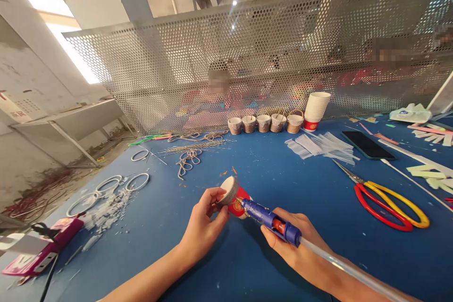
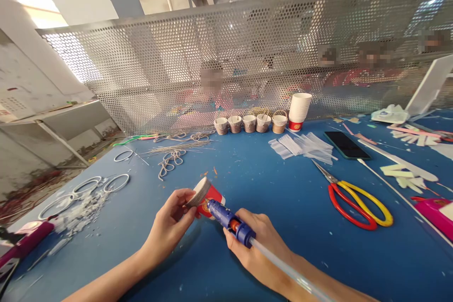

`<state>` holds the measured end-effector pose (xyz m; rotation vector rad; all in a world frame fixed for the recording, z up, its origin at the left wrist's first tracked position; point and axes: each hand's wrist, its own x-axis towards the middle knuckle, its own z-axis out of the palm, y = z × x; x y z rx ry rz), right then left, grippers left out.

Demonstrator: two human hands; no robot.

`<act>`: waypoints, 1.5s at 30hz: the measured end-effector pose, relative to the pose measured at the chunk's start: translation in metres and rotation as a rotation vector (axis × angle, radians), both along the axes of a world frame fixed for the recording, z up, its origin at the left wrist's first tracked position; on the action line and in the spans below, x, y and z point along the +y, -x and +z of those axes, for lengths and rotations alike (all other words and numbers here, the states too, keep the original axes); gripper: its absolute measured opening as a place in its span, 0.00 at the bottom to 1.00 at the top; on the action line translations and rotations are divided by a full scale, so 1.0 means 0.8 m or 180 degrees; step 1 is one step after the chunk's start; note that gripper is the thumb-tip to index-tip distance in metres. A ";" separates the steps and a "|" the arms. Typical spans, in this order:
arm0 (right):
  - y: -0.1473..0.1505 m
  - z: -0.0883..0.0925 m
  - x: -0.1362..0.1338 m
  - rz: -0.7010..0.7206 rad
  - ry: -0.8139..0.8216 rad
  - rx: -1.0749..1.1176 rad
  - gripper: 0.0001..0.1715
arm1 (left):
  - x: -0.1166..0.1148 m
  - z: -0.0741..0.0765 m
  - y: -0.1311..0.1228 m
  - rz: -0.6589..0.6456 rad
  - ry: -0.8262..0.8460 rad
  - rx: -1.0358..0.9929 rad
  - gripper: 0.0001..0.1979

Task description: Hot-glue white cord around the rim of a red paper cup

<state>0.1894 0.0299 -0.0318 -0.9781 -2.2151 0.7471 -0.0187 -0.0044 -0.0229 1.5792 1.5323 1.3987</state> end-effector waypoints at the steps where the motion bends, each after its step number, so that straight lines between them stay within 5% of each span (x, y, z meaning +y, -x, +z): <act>1: 0.000 0.000 0.000 0.0045 -0.0003 -0.0032 0.12 | 0.000 0.001 0.000 -0.0010 0.0021 0.0001 0.07; 45: -0.009 0.010 0.001 -0.0323 0.0391 0.0356 0.14 | 0.003 0.005 0.012 -0.0227 0.0300 0.0059 0.03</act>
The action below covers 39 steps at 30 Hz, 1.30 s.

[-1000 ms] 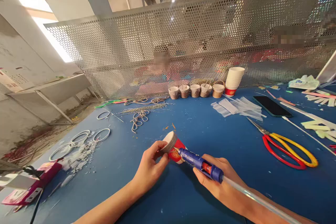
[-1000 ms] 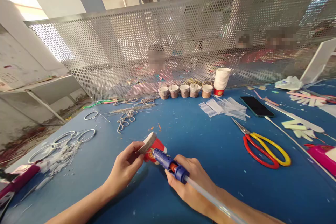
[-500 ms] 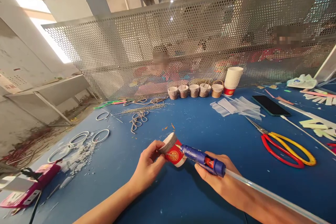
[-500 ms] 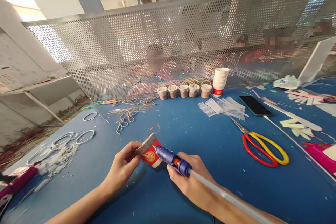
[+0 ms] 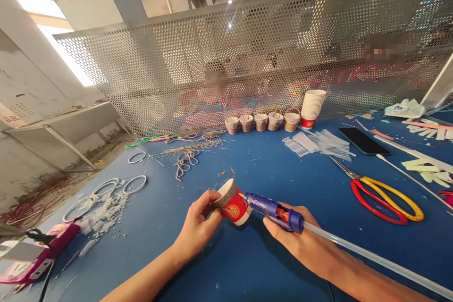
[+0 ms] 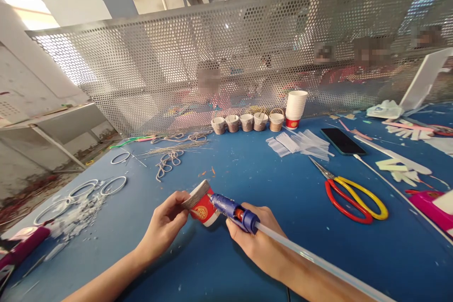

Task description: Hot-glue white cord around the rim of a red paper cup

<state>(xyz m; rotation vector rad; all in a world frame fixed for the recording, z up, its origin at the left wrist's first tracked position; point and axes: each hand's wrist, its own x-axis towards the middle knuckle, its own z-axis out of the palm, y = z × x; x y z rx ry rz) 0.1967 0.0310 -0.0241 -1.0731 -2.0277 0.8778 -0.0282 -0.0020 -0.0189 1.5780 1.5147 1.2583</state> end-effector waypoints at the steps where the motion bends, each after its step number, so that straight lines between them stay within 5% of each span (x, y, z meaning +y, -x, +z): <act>1: 0.000 0.000 0.000 -0.0013 0.0022 0.0001 0.14 | 0.000 0.000 0.000 -0.0006 -0.0009 0.0015 0.03; 14: 0.004 0.006 -0.004 0.0228 -0.0082 -0.0197 0.15 | 0.000 -0.004 0.001 -0.0004 -0.0154 0.0176 0.03; 27: 0.014 -0.012 -0.007 0.0641 -0.0505 -0.0332 0.08 | -0.001 0.004 -0.010 0.0051 -0.0177 0.0196 0.08; 39: 0.006 0.001 -0.001 0.0235 -0.0188 -0.0137 0.14 | -0.001 0.000 -0.001 0.0025 -0.0087 0.0190 0.07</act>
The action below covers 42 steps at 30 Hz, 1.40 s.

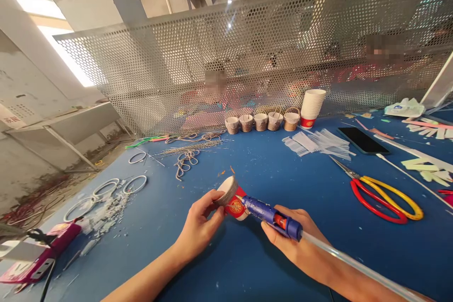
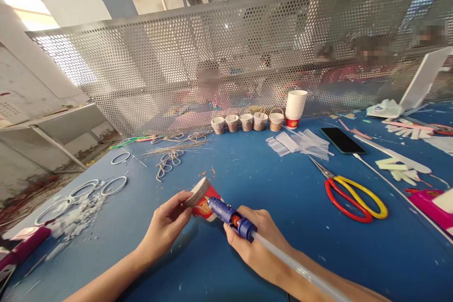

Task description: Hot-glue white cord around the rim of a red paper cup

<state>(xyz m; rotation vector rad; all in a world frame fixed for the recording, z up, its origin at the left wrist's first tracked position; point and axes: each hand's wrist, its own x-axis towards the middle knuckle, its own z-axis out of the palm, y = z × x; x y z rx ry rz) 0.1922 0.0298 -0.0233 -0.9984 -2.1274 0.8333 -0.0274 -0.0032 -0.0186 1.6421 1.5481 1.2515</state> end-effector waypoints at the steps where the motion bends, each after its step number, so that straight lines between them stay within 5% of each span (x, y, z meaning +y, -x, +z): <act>1: -0.001 0.002 0.001 -0.0070 0.0073 0.0033 0.14 | 0.000 0.000 0.000 0.0013 0.0021 -0.0011 0.07; 9: -0.004 -0.003 0.005 -0.0510 0.0802 0.0305 0.18 | -0.002 0.009 -0.002 -0.0009 -0.0028 -0.0126 0.05; 20: -0.003 0.008 -0.003 -0.0150 0.0350 0.0238 0.14 | 0.000 0.005 -0.001 -0.0025 0.0018 -0.0221 0.06; 25: -0.004 0.002 0.003 -0.0322 0.1133 0.0353 0.16 | 0.000 0.008 0.001 0.0046 0.0118 -0.0286 0.05; 30: -0.008 0.005 0.009 -0.0035 0.1819 0.0436 0.22 | 0.002 0.013 0.003 0.0085 0.0114 -0.0521 0.05; 35: -0.009 0.015 0.028 -0.0187 0.1726 0.0909 0.19 | 0.007 0.011 0.008 0.0248 0.0113 -0.0459 0.08; 42: 0.011 0.023 0.102 -0.0651 0.0958 0.0301 0.16 | 0.017 0.006 0.031 0.0434 -0.0079 -0.0023 0.11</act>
